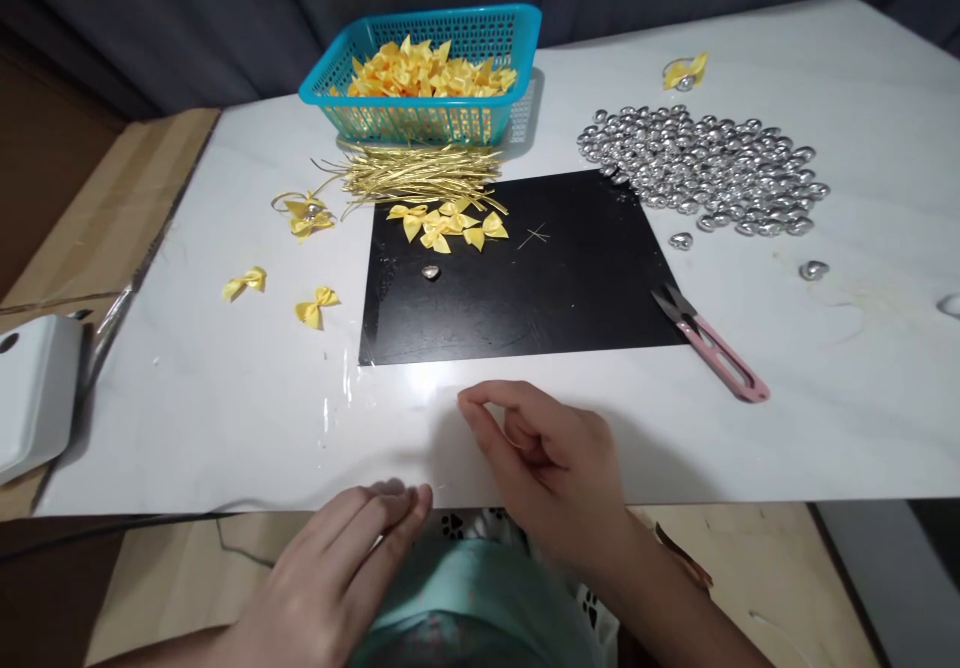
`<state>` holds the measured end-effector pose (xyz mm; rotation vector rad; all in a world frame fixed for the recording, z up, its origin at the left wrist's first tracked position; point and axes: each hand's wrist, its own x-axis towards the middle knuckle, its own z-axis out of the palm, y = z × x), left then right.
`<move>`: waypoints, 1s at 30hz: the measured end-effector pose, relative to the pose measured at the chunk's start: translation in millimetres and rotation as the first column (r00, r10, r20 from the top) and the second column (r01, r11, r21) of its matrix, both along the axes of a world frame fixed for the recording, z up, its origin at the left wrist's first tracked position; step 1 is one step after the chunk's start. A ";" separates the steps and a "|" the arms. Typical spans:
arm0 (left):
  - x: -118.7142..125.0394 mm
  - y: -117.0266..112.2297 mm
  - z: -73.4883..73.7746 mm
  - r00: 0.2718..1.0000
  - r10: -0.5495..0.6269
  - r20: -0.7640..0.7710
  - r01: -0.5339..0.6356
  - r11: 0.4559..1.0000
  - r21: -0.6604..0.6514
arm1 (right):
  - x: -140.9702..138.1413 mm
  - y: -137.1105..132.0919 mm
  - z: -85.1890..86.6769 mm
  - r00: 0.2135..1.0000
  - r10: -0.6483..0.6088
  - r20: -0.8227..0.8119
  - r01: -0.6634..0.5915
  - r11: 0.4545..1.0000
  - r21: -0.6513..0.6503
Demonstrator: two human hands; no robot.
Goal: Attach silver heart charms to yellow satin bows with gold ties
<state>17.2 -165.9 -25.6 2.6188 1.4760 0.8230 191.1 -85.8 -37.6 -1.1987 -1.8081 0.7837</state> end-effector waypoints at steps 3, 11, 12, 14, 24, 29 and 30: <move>-2.2 -4.4 -4.1 0.999 -0.041 -0.006 0.041 0.999 -0.021 | -1.3 -0.4 0.8 1.000 -0.005 -0.002 0.005 1.000 0.003; -21.6 -9.6 -33.0 0.971 -0.235 0.042 0.228 0.964 0.136 | 0.2 -7.2 -1.1 1.000 -0.016 -0.019 0.017 0.999 0.042; -23.0 -8.6 -35.1 0.967 -0.253 0.041 0.245 0.959 0.143 | 0.4 -7.9 -1.1 1.000 -0.019 -0.020 0.019 0.999 0.039; -25.0 -6.9 -37.2 0.961 -0.275 0.042 0.268 0.955 0.128 | 0.5 -8.6 -0.8 0.999 -0.028 -0.022 0.029 0.999 0.034; -5.0 19.4 0.3 0.741 0.381 0.553 -0.098 0.876 -0.473 | -3.8 -4.5 0.3 0.994 -0.061 -0.087 0.060 0.998 -0.005; 19.1 45.1 12.2 0.407 0.632 0.659 0.071 0.698 -0.713 | -20.7 3.3 3.6 0.957 -0.195 -0.215 0.186 0.981 -0.058; 21.3 48.4 11.6 0.397 0.637 0.661 0.129 0.674 -0.727 | -23.4 4.5 4.1 0.952 -0.210 -0.224 0.199 0.977 -0.073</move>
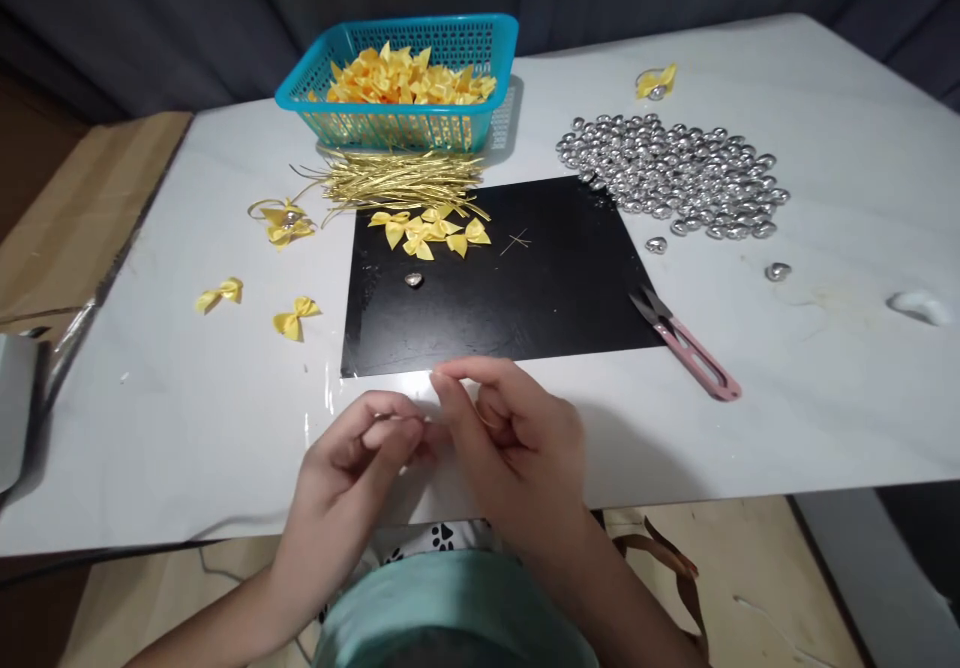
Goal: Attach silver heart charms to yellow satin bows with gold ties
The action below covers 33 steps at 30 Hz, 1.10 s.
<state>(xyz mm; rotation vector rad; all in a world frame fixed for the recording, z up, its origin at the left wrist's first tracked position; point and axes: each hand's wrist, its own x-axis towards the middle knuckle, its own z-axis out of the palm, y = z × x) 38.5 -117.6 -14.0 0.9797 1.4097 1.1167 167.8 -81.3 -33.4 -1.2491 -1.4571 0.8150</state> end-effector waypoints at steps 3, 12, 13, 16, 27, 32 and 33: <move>-0.9 7.0 -3.4 0.990 -0.103 0.100 0.108 0.993 -0.047 | -5.1 2.3 1.1 1.000 -0.027 -0.006 0.027 0.998 -0.055; -11.9 20.8 -4.0 0.959 -0.156 0.239 0.191 0.972 -0.135 | -6.1 4.4 0.4 0.996 -0.039 0.084 0.046 0.995 -0.090; -11.6 20.7 -4.3 0.959 -0.150 0.242 0.186 0.974 -0.133 | -5.1 4.0 0.0 0.995 -0.016 0.094 0.025 0.995 -0.095; -10.8 19.2 -5.4 0.960 -0.138 0.242 0.172 0.977 -0.124 | -1.6 2.9 -0.8 0.983 0.063 0.170 -0.049 0.995 -0.086; -11.4 18.0 -6.6 0.981 -0.142 0.130 0.153 0.985 -0.085 | 1.6 1.3 0.8 0.946 0.186 0.265 -0.185 0.982 -0.026; -11.4 17.9 -7.5 0.984 -0.148 0.095 0.152 0.987 -0.044 | 1.5 0.3 -0.1 0.938 0.176 0.298 -0.179 0.984 -0.014; -11.4 18.1 -7.5 0.985 -0.144 0.091 0.149 0.988 -0.041 | 1.6 0.1 -0.2 0.936 0.175 0.304 -0.179 0.984 -0.015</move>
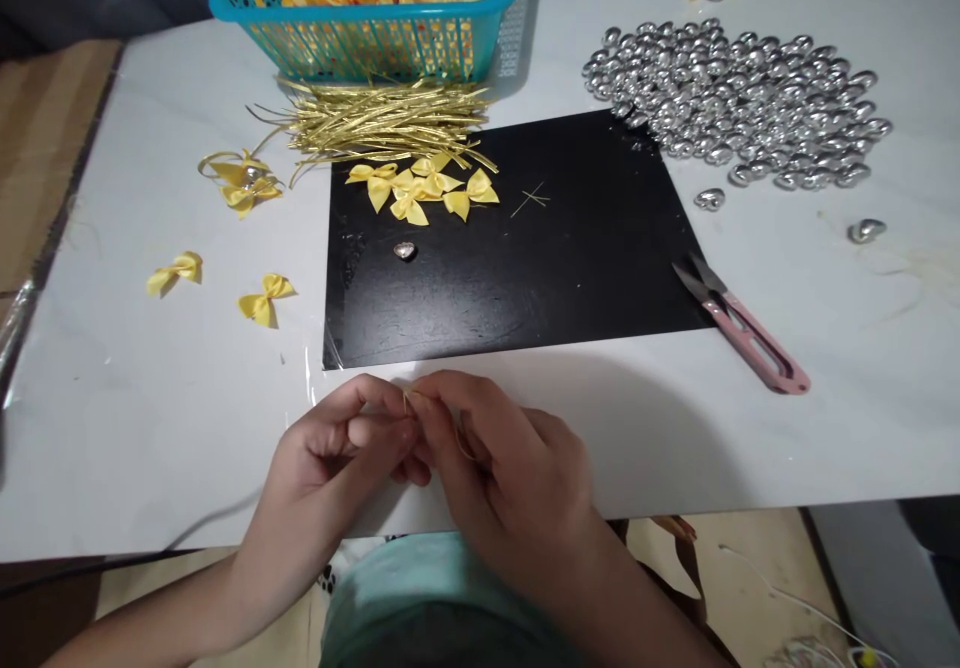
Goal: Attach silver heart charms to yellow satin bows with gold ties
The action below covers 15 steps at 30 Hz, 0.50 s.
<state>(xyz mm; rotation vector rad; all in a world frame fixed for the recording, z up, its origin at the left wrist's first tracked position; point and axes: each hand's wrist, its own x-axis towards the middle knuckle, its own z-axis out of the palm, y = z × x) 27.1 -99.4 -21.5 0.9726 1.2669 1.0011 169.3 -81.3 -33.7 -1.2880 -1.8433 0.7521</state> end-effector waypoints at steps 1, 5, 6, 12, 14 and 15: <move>0.0 0.2 0.0 1.000 0.003 -0.002 -0.003 1.000 0.003 | 0.0 -0.2 -0.1 1.000 0.000 0.006 0.000 1.000 0.004; 0.4 0.6 0.3 1.000 0.003 0.015 -0.004 1.000 0.006 | -0.3 -0.9 -0.1 0.999 0.012 0.034 -0.013 1.000 0.029; 0.4 0.4 0.4 1.000 0.003 0.014 -0.003 1.000 0.005 | -0.4 -1.1 -0.1 0.999 0.008 0.047 -0.010 0.999 0.032; 0.4 -1.0 0.9 1.000 0.001 -0.019 0.000 1.000 0.010 | -0.3 -0.6 -1.0 0.996 0.009 0.091 -0.016 0.997 0.076; 0.5 -0.6 1.0 1.000 0.001 -0.025 -0.001 1.000 0.013 | 0.0 -0.5 -1.3 0.995 0.003 0.100 -0.011 0.997 0.082; 0.5 -0.2 1.0 1.000 0.001 -0.023 -0.001 1.000 0.013 | 0.1 -0.5 -1.4 0.995 -0.001 0.103 -0.008 0.996 0.084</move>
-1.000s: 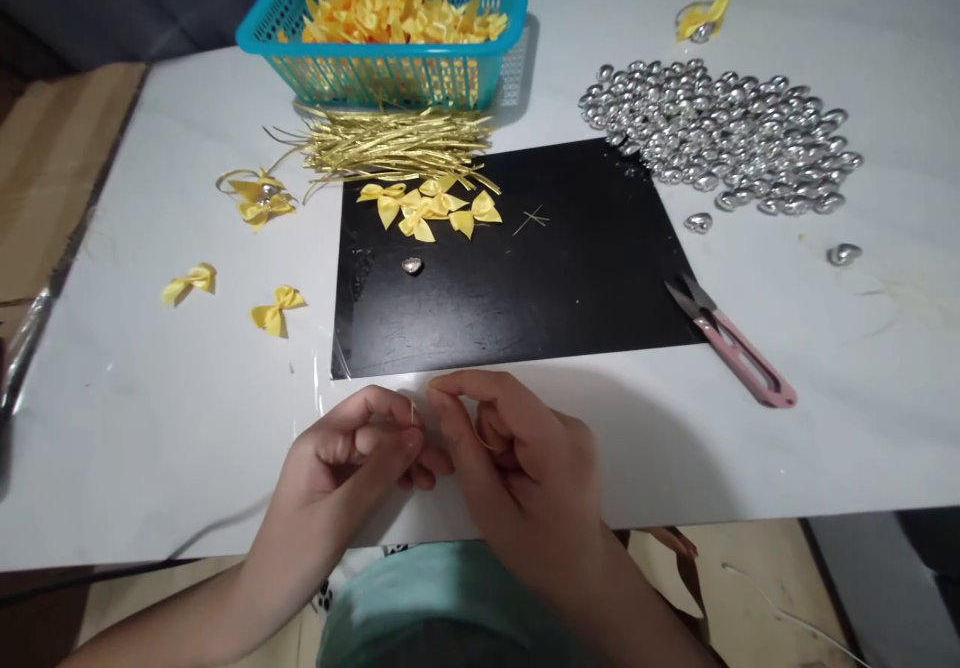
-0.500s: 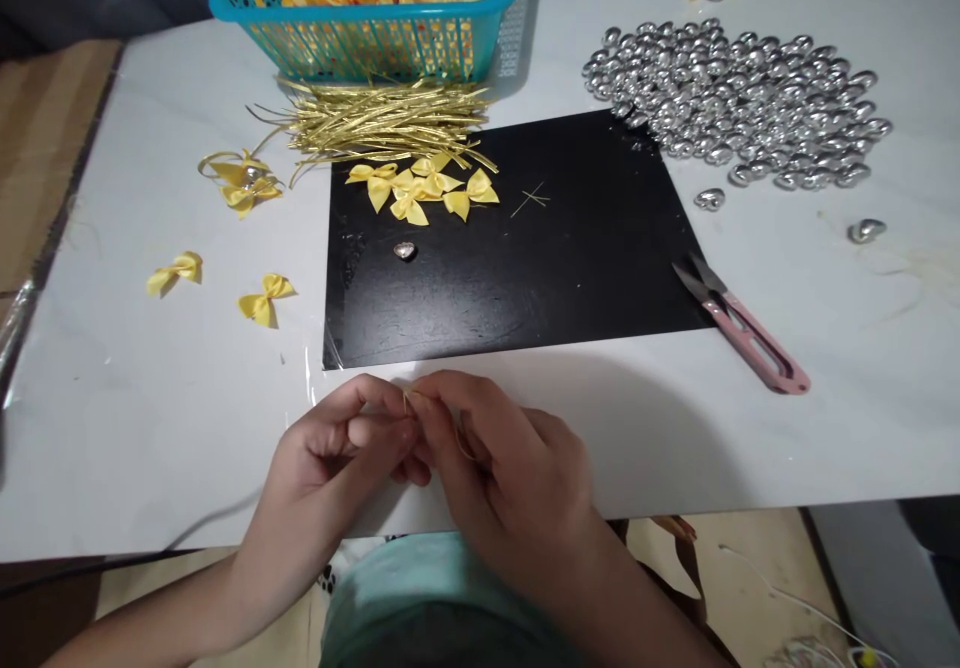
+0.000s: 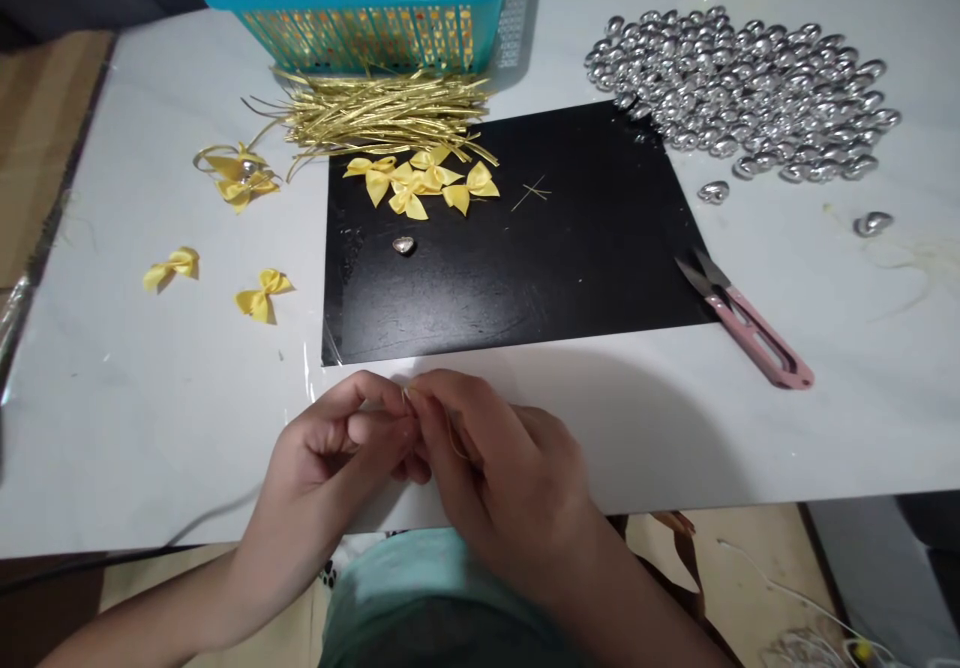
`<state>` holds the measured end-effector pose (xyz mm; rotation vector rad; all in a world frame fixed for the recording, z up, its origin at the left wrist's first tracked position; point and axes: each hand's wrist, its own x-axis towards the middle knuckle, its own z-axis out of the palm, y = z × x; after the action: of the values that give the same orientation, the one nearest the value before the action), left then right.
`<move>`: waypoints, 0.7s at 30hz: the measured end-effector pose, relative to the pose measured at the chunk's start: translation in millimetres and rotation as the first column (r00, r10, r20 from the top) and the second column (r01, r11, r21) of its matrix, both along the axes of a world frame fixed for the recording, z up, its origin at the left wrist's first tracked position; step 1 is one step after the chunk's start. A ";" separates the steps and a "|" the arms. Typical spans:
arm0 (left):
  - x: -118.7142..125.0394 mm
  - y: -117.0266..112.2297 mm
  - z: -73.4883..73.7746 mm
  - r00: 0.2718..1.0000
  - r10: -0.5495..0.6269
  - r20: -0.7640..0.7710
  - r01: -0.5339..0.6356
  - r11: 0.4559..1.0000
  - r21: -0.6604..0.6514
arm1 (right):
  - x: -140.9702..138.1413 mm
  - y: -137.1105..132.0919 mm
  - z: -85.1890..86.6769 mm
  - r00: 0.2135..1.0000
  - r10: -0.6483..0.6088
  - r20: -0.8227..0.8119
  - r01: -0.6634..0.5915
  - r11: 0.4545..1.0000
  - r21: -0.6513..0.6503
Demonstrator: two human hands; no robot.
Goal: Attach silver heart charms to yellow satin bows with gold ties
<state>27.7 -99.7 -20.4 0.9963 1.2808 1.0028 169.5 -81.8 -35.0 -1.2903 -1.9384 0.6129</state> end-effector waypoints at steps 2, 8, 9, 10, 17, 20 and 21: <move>0.1 0.9 0.0 1.000 0.000 0.008 0.000 1.000 -0.002 | 0.1 -0.3 0.1 1.000 -0.009 0.000 0.009 1.000 0.004; -0.3 1.4 -0.7 1.000 -0.003 0.008 0.003 1.000 -0.005 | 0.9 -0.3 0.9 1.000 0.002 -0.005 -0.002 1.000 0.013; -0.5 1.2 -0.8 1.000 -0.004 0.014 0.004 1.000 -0.005 | 1.0 -0.4 1.2 1.000 0.008 -0.005 -0.008 1.000 0.013; -0.7 1.1 -0.7 1.000 -0.006 0.020 0.007 1.000 -0.010 | 0.9 -0.6 1.5 1.000 0.012 -0.006 -0.012 1.000 0.009; -1.5 0.4 1.1 0.999 -0.010 0.051 0.012 0.999 -0.051 | -1.3 -3.5 2.6 0.998 -0.046 -0.032 0.044 0.997 -0.057; -0.8 0.1 0.2 0.998 -0.007 0.063 0.011 0.997 -0.070 | -0.6 -2.9 1.7 0.999 -0.022 -0.043 0.020 0.998 -0.057; -0.6 -0.1 -0.2 0.998 -0.010 0.068 0.015 0.997 -0.078 | -0.2 -2.6 1.4 0.999 -0.004 -0.044 0.002 0.999 -0.054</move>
<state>27.1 -99.8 -20.6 0.9015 1.2470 0.9616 169.3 -84.4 -33.6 -1.3023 -1.8952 0.6912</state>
